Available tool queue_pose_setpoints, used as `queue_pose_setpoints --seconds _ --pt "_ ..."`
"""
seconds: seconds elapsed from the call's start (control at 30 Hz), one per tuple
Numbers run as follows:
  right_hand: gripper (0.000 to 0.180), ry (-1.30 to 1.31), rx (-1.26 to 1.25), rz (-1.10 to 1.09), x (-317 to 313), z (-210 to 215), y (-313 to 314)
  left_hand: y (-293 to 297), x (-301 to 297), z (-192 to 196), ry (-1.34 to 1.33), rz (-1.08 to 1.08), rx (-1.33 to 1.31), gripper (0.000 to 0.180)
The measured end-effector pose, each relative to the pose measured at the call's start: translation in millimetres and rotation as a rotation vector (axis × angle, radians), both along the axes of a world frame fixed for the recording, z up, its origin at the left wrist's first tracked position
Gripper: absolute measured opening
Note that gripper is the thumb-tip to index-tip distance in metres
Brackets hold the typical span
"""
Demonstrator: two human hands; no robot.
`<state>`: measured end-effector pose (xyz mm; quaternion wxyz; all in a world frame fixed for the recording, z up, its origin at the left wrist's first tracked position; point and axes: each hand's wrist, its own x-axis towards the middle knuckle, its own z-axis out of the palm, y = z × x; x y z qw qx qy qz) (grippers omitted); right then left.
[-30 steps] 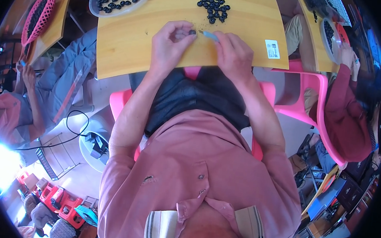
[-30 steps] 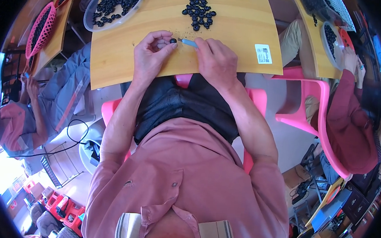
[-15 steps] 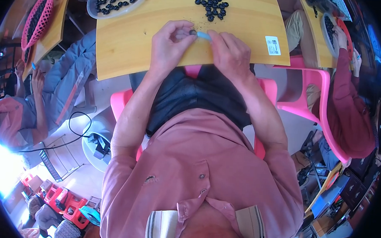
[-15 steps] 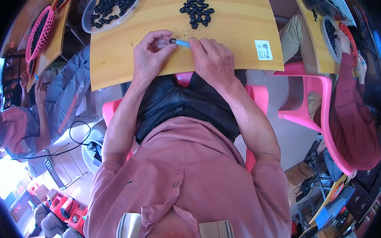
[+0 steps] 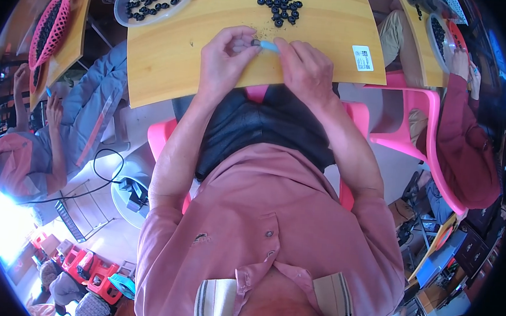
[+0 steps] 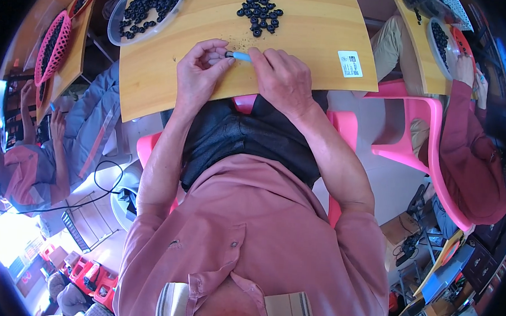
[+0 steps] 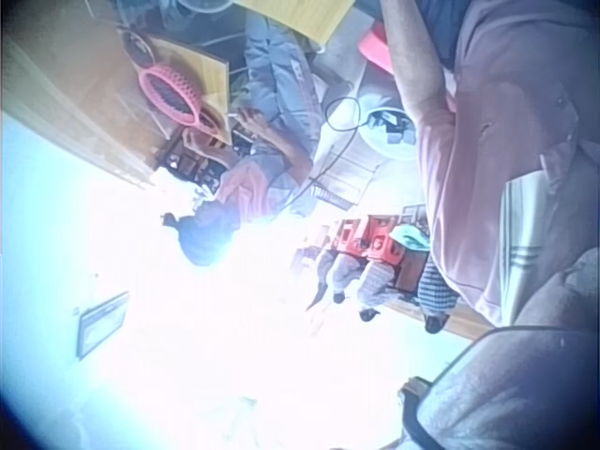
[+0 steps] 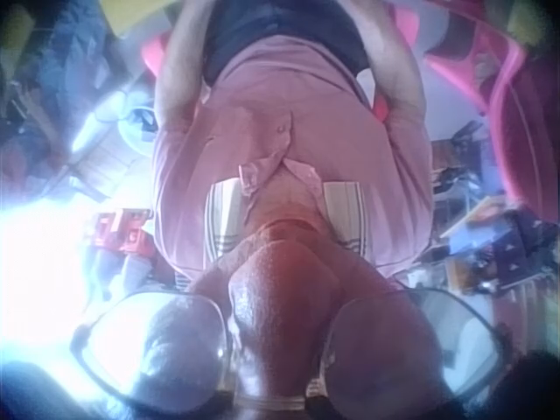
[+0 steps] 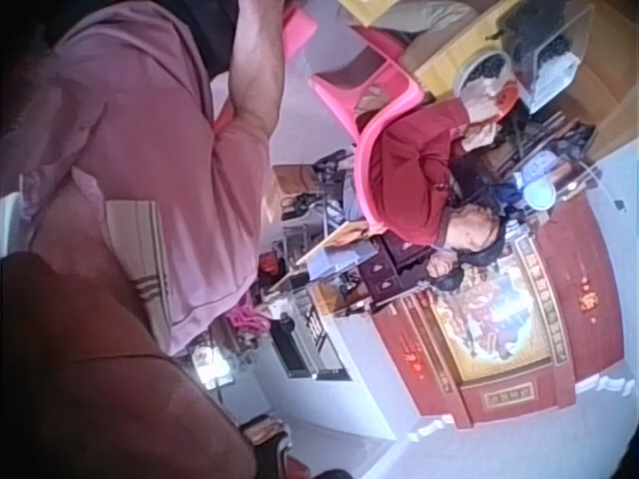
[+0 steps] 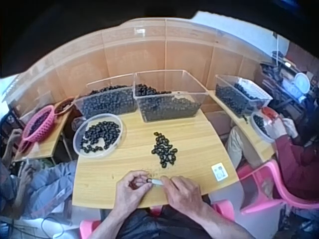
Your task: The person picks up small black plastic pieces from a tray, trims each piece using a handheld tool, and places them onto the table.
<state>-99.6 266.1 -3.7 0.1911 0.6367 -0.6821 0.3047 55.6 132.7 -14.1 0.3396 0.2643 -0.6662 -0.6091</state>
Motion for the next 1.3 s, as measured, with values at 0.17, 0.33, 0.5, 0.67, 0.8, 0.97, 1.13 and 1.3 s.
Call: queue_pose_setpoints --seconds 0.17,0.33,0.5,0.67,0.8,0.97,1.13,1.3 --pt "0.027 0.003 -0.006 0.001 0 1 0 0 0 2 0.014 -0.014 0.018 0.034" --pt "0.026 0.004 -0.009 0.007 0 1 -2 -2 0 2 0.016 -0.029 0.030 0.038" --pt "0.022 0.052 -0.053 -0.008 -3 1 -8 -4 2 6 0.042 -0.021 0.057 0.036" --pt "0.020 -0.009 -0.038 -0.043 -7 2 -3 -2 4 9 -0.043 0.053 -0.111 0.016" --pt "0.022 -0.139 -0.015 -0.095 -15 -3 4 -19 9 17 -0.065 0.103 -0.272 0.013" --pt "0.021 -0.295 -0.021 -0.140 -24 2 6 -99 25 44 -0.061 0.485 -0.484 0.021" --pt "0.016 -0.466 -0.117 -0.208 -33 4 3 -106 4 55 -0.190 0.444 -0.835 0.033" --pt "0.015 -0.460 -0.150 -0.224 -36 1 2 -35 -38 27 -0.354 0.039 -0.703 0.026"
